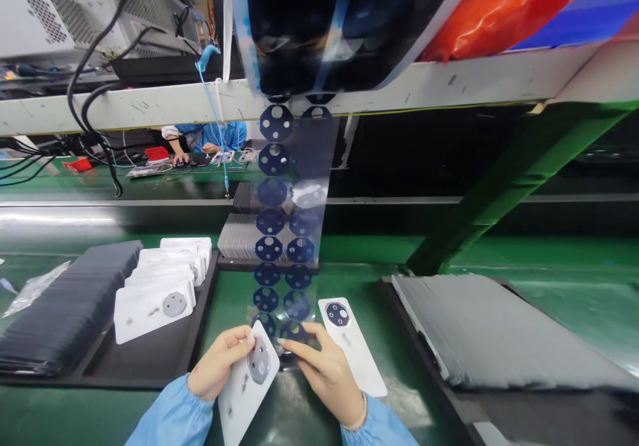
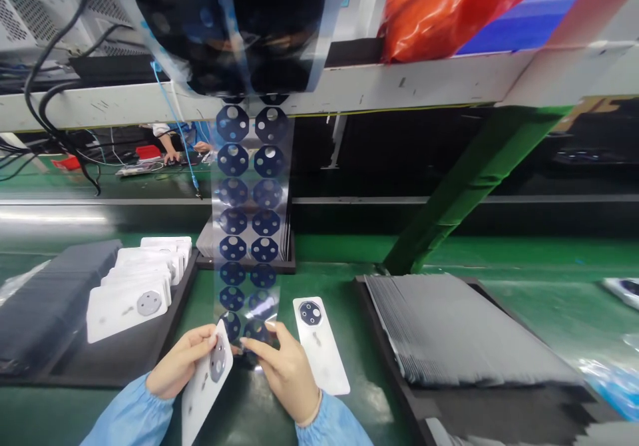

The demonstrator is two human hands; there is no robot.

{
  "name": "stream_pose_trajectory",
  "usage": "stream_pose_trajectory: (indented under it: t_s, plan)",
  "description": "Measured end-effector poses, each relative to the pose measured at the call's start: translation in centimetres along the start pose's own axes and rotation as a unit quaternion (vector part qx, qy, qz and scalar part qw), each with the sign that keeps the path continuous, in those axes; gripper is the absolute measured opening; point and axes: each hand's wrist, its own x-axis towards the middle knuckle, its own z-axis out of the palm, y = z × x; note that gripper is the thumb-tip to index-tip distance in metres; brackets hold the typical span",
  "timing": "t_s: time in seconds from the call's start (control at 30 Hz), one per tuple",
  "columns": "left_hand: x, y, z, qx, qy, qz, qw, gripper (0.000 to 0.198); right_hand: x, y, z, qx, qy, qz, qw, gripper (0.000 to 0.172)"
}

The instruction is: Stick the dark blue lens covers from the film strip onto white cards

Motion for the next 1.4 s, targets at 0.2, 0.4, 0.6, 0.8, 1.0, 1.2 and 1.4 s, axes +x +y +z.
stream_pose_trajectory:
  t_s: [0.2,0.4,0.6,0.8,1.0,1.2,1.4]
  plan:
    - [0.0,0.0,0.0,-0.039,-0.005,0.002,0.999,0.032,-0.6,-0.5,0.4,-0.239,0.111,-0.095,0.960,0.050]
    - [0.0,0.0,0.0,-0.066,-0.020,0.016,0.998,0.029,-1.2,-0.5,0.0,-0.203,0.022,-0.116,0.972,0.053]
    - [0.0,0.1,0.4,-0.048,0.043,0.057,0.996,0.030,-0.6,-1.2,-0.4,-0.122,0.057,-0.140,0.981,0.042]
    - [0.4,-0.5,1.0,0.103,0.192,0.175,0.960,0.027,0.3,-2.4,0.2,0.179,0.091,0.081,0.976,0.017]
    - [-0.6,-0.4,0.9,0.228,0.364,0.384,0.817,0.023,0.0,-1.3,1.1,0.434,0.117,0.265,0.853,0.026]
    - [-0.7,-0.8,2.7,0.139,0.198,0.167,0.956,0.032,-0.2,-2.0,1.0,0.409,0.100,0.322,0.848,0.025]
    - [0.0,-2.3,4.1,0.032,0.098,0.095,0.990,0.038,0.5,-2.9,0.9,0.293,0.077,0.382,0.873,0.026]
